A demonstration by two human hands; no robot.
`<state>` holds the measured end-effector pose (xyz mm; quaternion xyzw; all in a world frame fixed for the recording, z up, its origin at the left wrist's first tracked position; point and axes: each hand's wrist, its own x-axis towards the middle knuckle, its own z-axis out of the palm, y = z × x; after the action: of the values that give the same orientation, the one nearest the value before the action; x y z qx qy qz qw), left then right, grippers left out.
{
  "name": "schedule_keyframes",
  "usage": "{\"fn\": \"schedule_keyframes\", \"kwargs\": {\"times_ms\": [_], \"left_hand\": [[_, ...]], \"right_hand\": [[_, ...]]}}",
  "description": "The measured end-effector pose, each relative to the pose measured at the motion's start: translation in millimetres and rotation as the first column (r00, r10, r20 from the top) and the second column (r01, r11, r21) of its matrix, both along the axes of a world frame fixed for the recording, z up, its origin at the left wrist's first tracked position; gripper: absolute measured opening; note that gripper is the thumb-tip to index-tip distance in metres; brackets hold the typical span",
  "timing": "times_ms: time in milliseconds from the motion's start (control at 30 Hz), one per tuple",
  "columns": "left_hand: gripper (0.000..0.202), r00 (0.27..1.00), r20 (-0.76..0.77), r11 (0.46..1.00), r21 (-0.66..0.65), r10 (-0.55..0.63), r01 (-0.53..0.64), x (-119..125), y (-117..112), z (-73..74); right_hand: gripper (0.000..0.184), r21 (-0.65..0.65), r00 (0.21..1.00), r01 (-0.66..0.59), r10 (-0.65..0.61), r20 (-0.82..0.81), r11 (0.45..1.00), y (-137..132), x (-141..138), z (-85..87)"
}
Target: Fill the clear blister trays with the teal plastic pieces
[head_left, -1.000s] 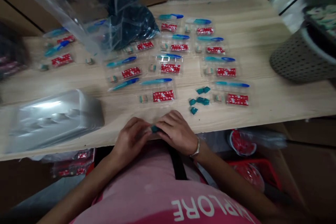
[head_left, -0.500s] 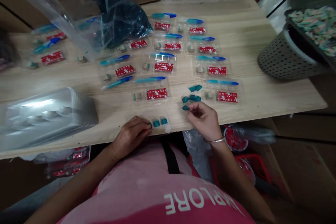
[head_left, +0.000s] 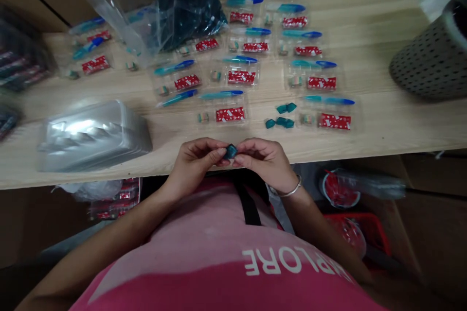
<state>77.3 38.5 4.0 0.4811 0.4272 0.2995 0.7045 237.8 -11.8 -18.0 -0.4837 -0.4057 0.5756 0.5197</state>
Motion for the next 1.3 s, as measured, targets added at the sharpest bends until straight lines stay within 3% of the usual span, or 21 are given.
{"fn": "schedule_keyframes", "kwargs": {"times_ms": [67, 233, 333, 467, 567, 633, 800, 967, 1167, 1300], "left_hand": [[0.028, 1.000, 0.011, 0.998, -0.060, 0.026, -0.026, -3.0, -0.3, 0.3], [0.028, 0.997, -0.006, 0.995, -0.050, 0.082, -0.082, -7.5, -3.3, -2.5], [0.028, 0.999, -0.018, 0.999, -0.030, 0.036, -0.037, -9.8, -6.0, -6.3], [0.020, 0.992, -0.128, 0.991, 0.134, 0.000, 0.018, -21.3, -14.4, -6.2], [0.019, 0.960, -0.282, 0.940, 0.326, -0.004, 0.099, -35.4, -22.8, 1.4], [0.020, 0.949, -0.313, 0.918, 0.364, -0.038, 0.157, -42.8, -25.8, 5.9], [0.015, 0.991, -0.133, 0.998, 0.062, -0.010, 0.018, -45.9, -18.7, 2.2], [0.017, 0.999, 0.002, 0.982, -0.181, 0.054, -0.053, -45.4, -6.8, -3.1], [0.017, 0.994, 0.032, 0.980, -0.176, 0.105, -0.097, -45.4, -9.0, -3.1], [0.019, 0.993, -0.034, 0.989, -0.096, 0.110, -0.113, -43.1, -14.9, -3.0]], "right_hand": [[0.033, 0.016, 0.999, 0.014, -0.015, 0.046, 1.000, 0.0, -1.8, 0.3], [0.009, 0.092, 0.962, 0.050, -0.073, 0.264, 0.995, 0.3, -7.9, 2.2], [0.006, 0.079, 0.932, 0.032, -0.058, 0.358, 0.996, 1.3, -12.1, 3.3], [0.004, 0.065, 0.899, -0.025, -0.006, 0.437, 0.998, -6.3, -18.7, 6.8], [0.007, 0.074, 0.902, -0.130, 0.087, 0.423, 0.989, -17.1, -27.1, 9.5], [0.007, 0.079, 0.904, -0.189, 0.142, 0.403, 0.979, -21.4, -33.5, 10.0], [0.004, 0.063, 0.908, -0.190, 0.151, 0.390, 0.980, -13.1, -44.2, 9.9], [0.007, 0.130, 0.899, -0.187, 0.116, 0.422, 0.974, 2.3, -44.8, 13.8], [0.003, 0.205, 0.795, -0.191, 0.029, 0.606, 0.960, 5.5, -39.1, 15.3], [0.009, 0.129, 0.745, -0.279, 0.130, 0.654, 0.952, 5.0, -33.1, 17.0]]}}
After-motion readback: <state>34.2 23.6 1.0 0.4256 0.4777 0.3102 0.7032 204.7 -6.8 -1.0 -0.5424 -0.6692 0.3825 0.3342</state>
